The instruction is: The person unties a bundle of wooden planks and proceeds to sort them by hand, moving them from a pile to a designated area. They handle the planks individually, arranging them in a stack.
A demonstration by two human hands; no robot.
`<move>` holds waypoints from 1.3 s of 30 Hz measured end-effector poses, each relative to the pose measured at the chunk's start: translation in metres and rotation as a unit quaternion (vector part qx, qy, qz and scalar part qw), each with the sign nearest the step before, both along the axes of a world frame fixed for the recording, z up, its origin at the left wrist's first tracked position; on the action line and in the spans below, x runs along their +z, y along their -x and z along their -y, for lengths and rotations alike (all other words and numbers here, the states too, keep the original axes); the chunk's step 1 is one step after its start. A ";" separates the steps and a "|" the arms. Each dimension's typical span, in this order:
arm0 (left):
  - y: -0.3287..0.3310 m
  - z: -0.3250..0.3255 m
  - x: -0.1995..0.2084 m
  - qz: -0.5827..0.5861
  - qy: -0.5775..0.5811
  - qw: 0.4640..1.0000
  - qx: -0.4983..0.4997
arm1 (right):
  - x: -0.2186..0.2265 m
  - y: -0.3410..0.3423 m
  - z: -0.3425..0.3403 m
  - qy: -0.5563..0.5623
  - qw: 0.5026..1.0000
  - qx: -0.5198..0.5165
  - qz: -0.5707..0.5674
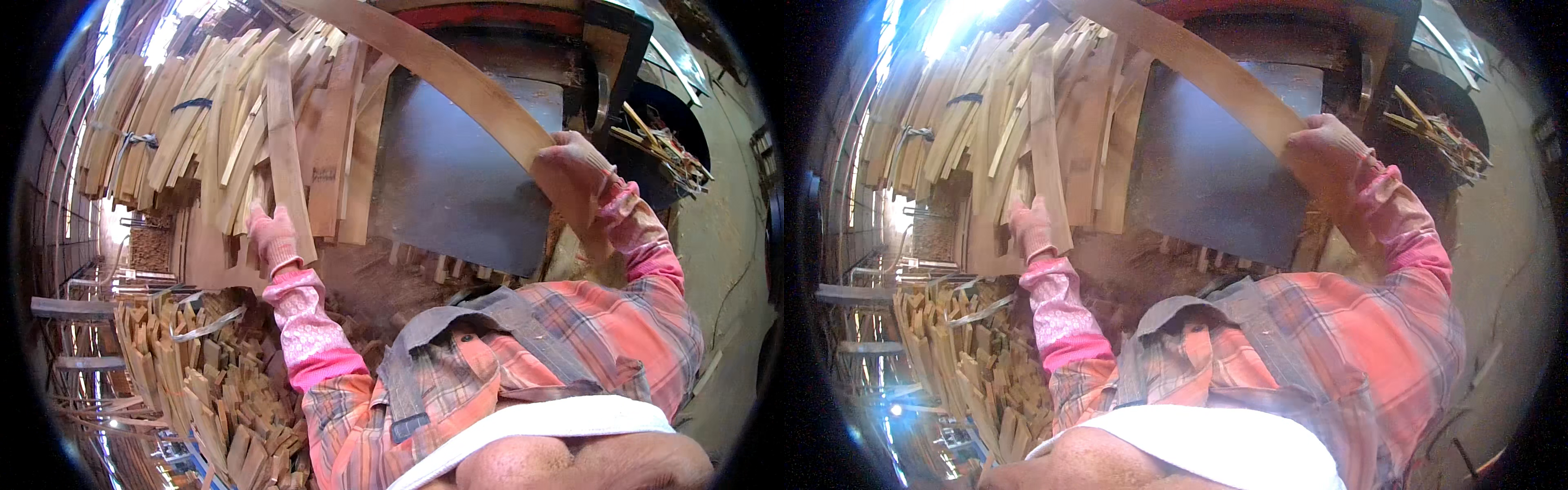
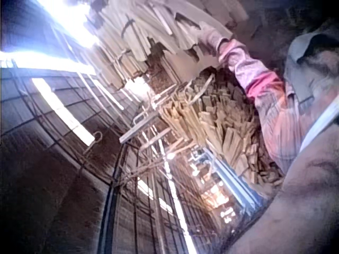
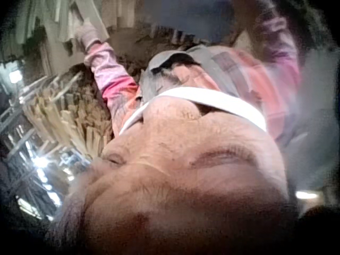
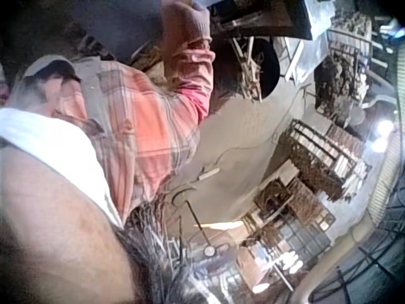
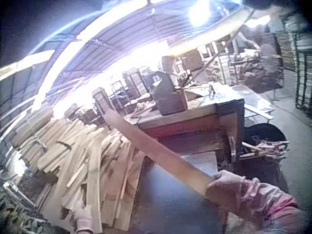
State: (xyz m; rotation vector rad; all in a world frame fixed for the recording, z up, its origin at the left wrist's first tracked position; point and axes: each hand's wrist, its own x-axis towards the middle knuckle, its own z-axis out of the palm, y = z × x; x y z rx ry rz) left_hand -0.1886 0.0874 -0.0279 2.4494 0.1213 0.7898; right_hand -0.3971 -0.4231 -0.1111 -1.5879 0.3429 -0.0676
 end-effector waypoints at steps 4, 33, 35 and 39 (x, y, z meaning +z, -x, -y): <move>0.021 0.046 0.021 0.090 -0.044 0.992 -0.076 | 0.007 -0.029 0.012 -0.002 1.000 0.001 0.027; 0.023 -0.188 -0.062 -0.002 0.618 0.732 -0.287 | -0.176 -0.072 -0.144 0.202 0.799 0.543 -0.160; 0.020 -0.196 -0.085 -0.024 0.629 0.739 -0.238 | -0.148 -0.078 -0.185 0.087 0.827 0.553 -0.041; 0.018 -0.206 -0.094 -0.046 0.670 0.728 -0.139 | -0.108 -0.140 -0.230 0.296 0.881 0.334 0.159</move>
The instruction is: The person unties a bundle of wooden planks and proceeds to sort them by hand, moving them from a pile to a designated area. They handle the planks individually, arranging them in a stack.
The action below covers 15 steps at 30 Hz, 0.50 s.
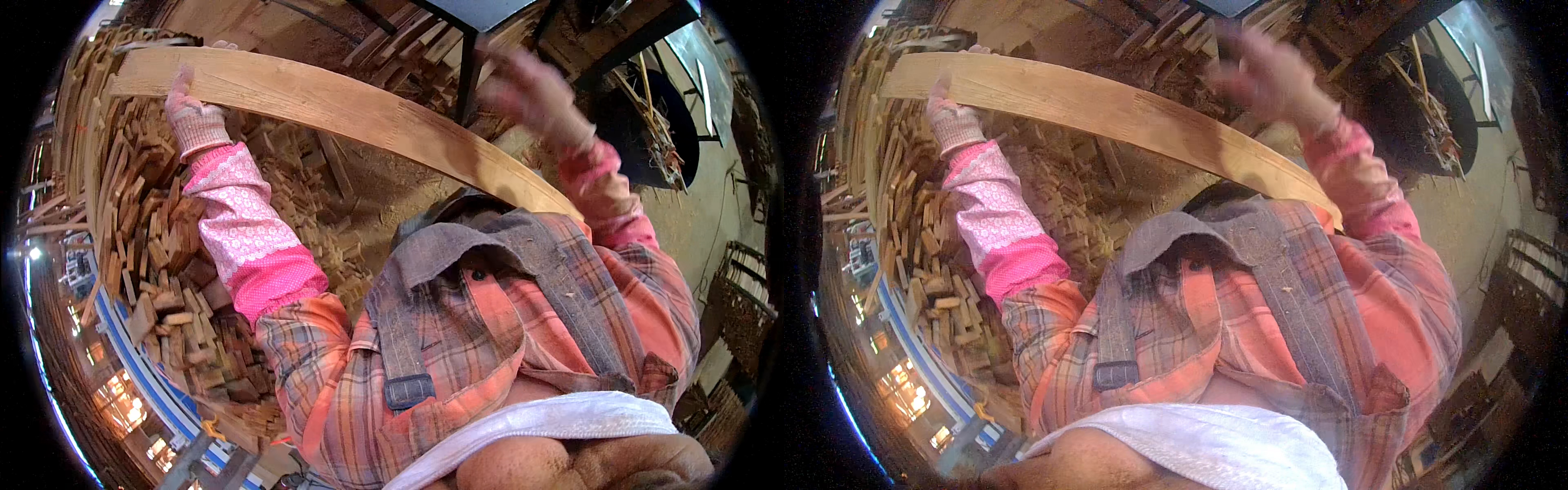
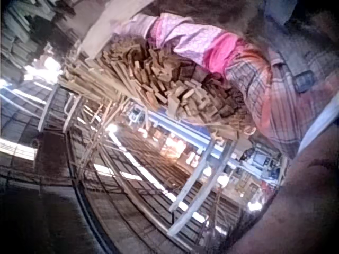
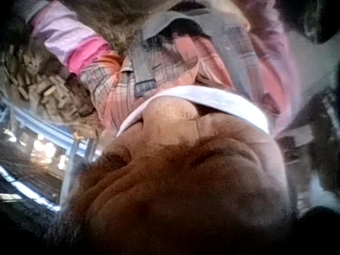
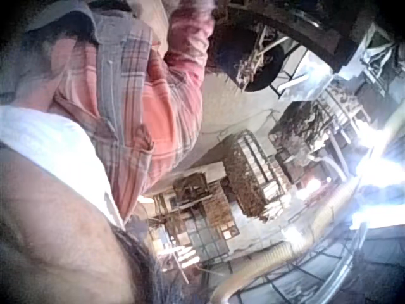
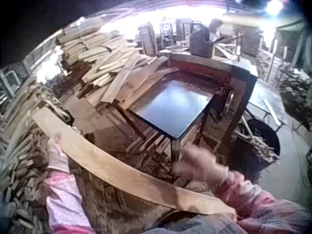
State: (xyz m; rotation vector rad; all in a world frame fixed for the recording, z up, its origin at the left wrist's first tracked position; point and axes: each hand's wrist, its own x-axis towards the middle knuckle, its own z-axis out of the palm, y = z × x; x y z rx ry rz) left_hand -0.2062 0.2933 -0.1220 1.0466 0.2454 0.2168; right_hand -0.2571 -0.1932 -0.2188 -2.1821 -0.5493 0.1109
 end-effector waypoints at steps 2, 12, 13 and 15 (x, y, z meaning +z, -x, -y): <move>0.004 -0.021 0.002 -0.043 0.039 0.998 -0.001 | 0.020 -0.032 -0.012 -0.072 0.995 -0.033 0.064; 0.003 -0.009 0.012 -0.132 -0.171 0.944 0.249 | -0.061 0.014 -0.181 -0.188 0.894 0.194 -0.357; 0.013 -0.040 0.005 -0.140 -0.208 0.940 0.230 | -0.066 0.012 -0.188 -0.165 0.865 0.230 -0.414; 0.023 -0.051 -0.006 -0.120 -0.150 0.950 0.248 | -0.075 0.000 -0.195 -0.114 0.792 0.273 -0.533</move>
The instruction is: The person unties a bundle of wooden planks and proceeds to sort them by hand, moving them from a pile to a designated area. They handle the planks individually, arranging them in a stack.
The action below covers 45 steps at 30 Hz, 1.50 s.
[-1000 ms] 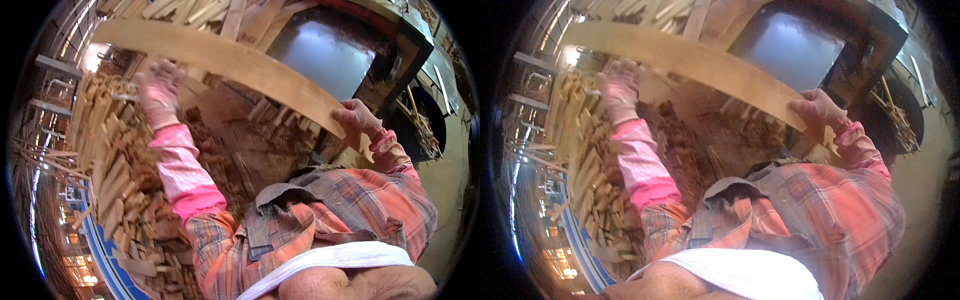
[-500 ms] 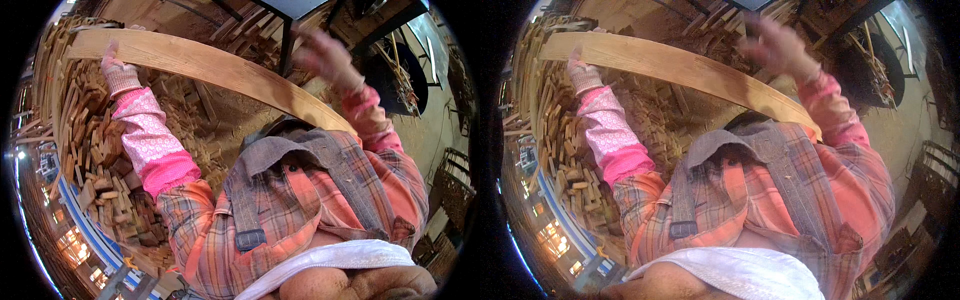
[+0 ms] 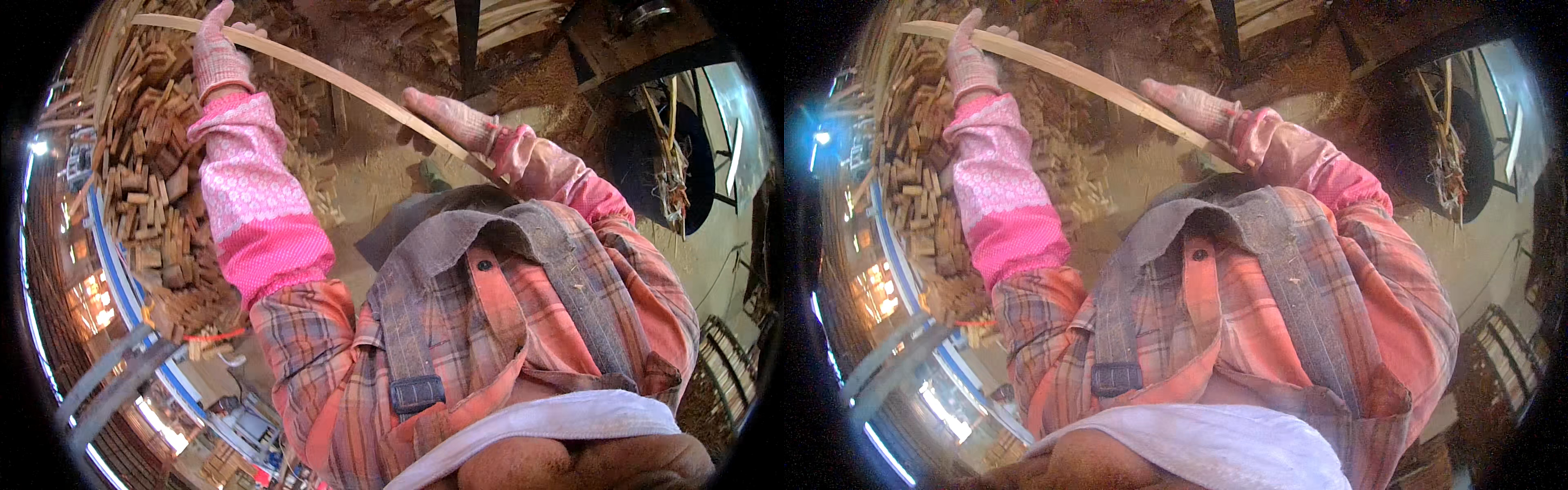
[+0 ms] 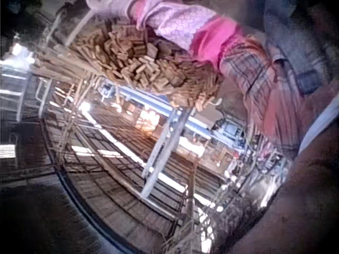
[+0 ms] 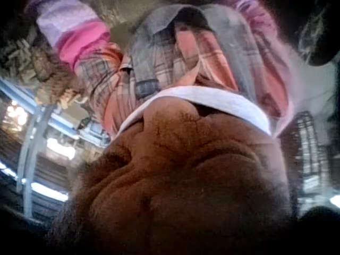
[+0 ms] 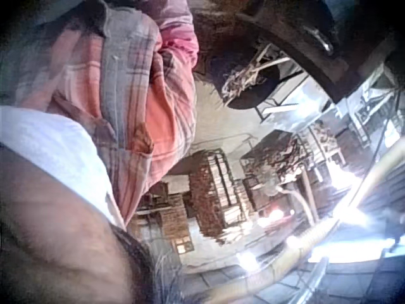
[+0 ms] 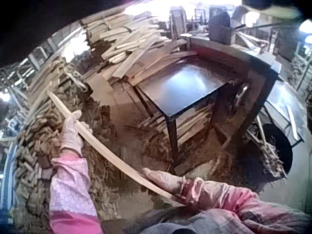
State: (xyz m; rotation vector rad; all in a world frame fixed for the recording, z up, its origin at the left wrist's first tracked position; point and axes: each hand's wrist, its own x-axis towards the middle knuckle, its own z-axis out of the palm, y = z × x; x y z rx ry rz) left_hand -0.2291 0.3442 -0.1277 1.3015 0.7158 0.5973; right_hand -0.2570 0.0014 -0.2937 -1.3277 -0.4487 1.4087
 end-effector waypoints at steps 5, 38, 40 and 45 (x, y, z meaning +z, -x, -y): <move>0.037 -0.050 -0.023 -0.018 -0.027 0.999 0.034 | 0.002 -0.019 -0.021 -0.102 0.967 -0.148 0.179; 0.497 0.158 -0.115 -0.130 -0.344 0.891 0.266 | 0.120 0.337 -0.281 -0.232 0.946 0.027 -0.226; 0.535 0.148 -0.127 -0.119 -0.292 0.899 0.304 | 0.096 0.375 -0.319 -0.282 0.862 0.186 -0.379; 0.661 0.130 -0.124 0.029 -0.120 0.876 0.465 | 0.123 0.510 -0.359 -0.259 0.930 0.152 -0.211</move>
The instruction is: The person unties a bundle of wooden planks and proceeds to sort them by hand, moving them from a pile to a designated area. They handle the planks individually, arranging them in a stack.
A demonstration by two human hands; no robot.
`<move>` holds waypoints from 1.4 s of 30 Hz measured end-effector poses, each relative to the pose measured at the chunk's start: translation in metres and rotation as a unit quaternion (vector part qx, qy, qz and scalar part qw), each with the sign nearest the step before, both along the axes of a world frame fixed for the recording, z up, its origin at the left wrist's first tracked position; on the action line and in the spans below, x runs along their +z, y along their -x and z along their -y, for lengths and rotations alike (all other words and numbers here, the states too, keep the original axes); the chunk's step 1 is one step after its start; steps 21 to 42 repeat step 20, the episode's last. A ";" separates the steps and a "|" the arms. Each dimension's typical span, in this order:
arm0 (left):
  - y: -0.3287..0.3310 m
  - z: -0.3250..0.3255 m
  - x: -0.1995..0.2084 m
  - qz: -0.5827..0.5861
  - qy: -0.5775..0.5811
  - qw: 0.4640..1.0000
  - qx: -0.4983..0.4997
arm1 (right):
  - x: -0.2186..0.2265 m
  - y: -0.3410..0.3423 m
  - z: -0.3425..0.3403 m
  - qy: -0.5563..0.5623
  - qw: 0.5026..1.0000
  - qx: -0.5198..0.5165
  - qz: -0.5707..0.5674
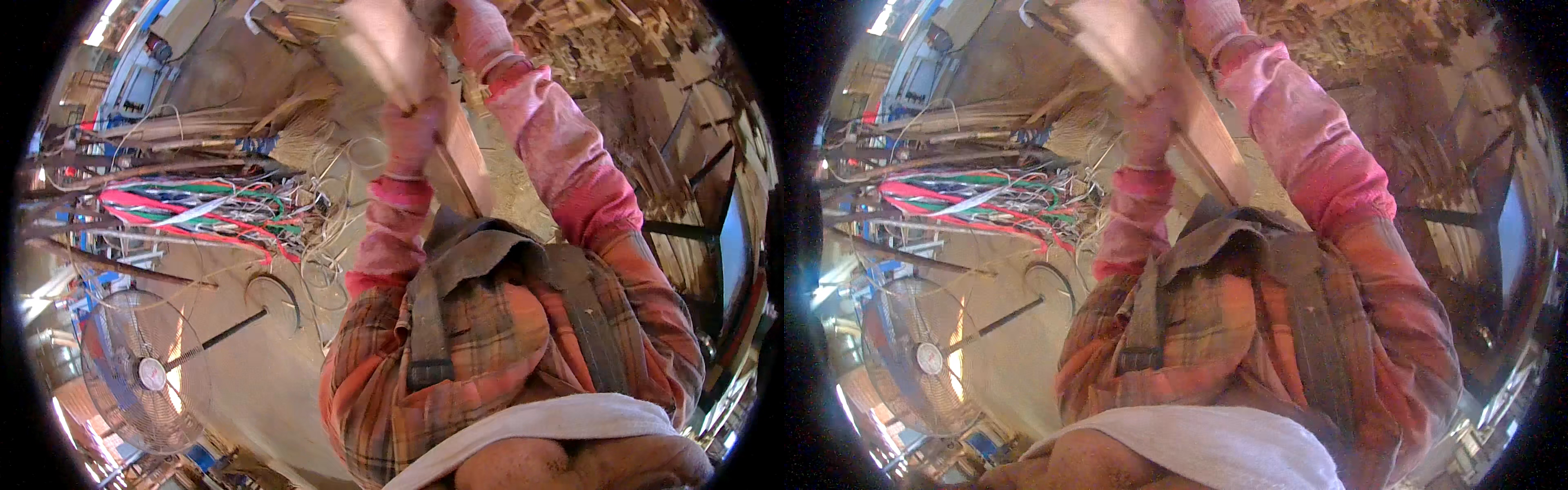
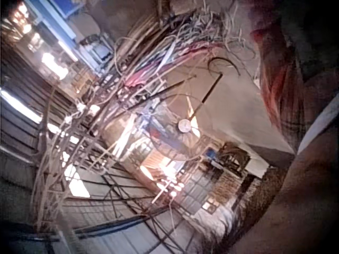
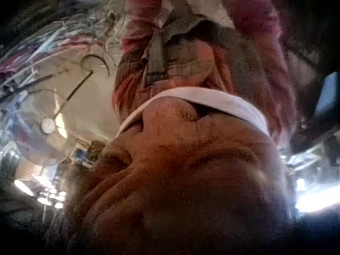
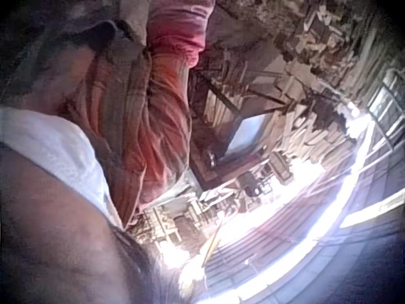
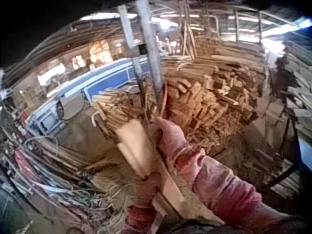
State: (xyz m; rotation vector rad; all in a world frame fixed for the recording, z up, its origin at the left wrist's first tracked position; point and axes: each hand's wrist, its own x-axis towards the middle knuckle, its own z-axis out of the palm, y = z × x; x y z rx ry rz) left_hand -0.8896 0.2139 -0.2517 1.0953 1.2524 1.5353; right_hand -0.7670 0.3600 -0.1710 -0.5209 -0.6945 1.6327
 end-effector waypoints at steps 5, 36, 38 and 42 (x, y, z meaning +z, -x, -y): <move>0.146 -0.001 -0.017 0.241 -0.108 0.960 0.091 | -0.039 0.028 0.031 -0.300 0.758 0.251 0.523; 0.324 -0.043 -0.064 -0.111 0.183 0.948 0.235 | -0.154 0.171 -0.007 0.068 0.823 0.460 0.326; 0.324 -0.043 -0.064 -0.111 0.183 0.948 0.235 | -0.154 0.171 -0.007 0.068 0.823 0.460 0.326; 0.324 -0.043 -0.064 -0.111 0.183 0.948 0.235 | -0.154 0.171 -0.007 0.068 0.823 0.460 0.326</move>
